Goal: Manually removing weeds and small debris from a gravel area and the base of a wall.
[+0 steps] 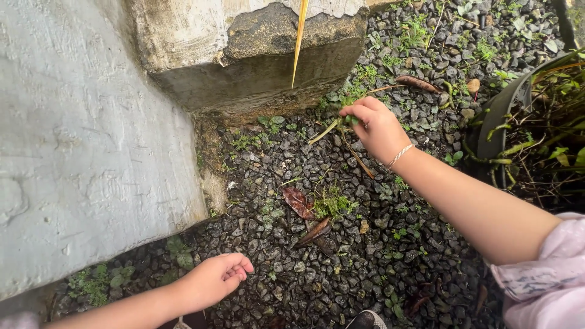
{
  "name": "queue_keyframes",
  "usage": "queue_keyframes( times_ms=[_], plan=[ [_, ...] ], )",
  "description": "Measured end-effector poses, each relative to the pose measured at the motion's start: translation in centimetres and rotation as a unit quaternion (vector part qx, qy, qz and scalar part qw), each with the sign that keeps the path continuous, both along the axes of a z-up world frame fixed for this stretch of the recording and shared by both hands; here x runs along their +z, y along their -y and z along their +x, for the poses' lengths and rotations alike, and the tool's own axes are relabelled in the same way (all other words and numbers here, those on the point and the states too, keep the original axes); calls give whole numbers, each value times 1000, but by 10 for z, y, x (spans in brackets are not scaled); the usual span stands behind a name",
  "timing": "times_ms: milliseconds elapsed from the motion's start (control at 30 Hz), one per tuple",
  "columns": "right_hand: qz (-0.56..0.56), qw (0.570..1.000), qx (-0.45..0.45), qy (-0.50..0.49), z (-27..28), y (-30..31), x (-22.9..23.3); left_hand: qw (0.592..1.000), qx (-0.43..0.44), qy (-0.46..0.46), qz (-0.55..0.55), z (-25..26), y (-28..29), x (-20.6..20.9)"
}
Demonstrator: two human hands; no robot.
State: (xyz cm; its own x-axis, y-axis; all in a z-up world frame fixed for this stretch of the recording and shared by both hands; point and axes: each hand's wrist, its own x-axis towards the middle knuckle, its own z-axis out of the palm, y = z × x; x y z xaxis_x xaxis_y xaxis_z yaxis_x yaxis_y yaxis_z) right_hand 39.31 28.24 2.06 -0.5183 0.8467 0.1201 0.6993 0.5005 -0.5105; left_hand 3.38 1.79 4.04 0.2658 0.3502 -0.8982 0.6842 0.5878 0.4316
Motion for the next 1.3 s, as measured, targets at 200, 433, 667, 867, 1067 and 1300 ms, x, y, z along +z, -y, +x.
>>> queue_keyframes(
  times_ms=[200, 433, 667, 867, 1067, 1300],
  plan=[
    [-415, 896, 39, 154, -35, 18, 80, 1000, -23, 12, -10, 6, -13, 13],
    [-458, 824, 156, 296, -43, 13, 70, 999, -10, 33, 4, -6, -6, 5],
    [-36, 950, 104, 293, 4, -40, -33, 1000, -6, 16, 6, -18, 0, -2],
    [18, 914, 163, 371, 1, -38, -36, 1000, 4, -4, -7, -20, 0, -3],
    [-50, 888, 170, 424, -3, -23, -31, 1000, -7, 4, -5, -16, -3, -1],
    [79, 958, 155, 229, 5, -10, -36, 1000, -19, 10, 11, -14, -3, -5]
  ],
)
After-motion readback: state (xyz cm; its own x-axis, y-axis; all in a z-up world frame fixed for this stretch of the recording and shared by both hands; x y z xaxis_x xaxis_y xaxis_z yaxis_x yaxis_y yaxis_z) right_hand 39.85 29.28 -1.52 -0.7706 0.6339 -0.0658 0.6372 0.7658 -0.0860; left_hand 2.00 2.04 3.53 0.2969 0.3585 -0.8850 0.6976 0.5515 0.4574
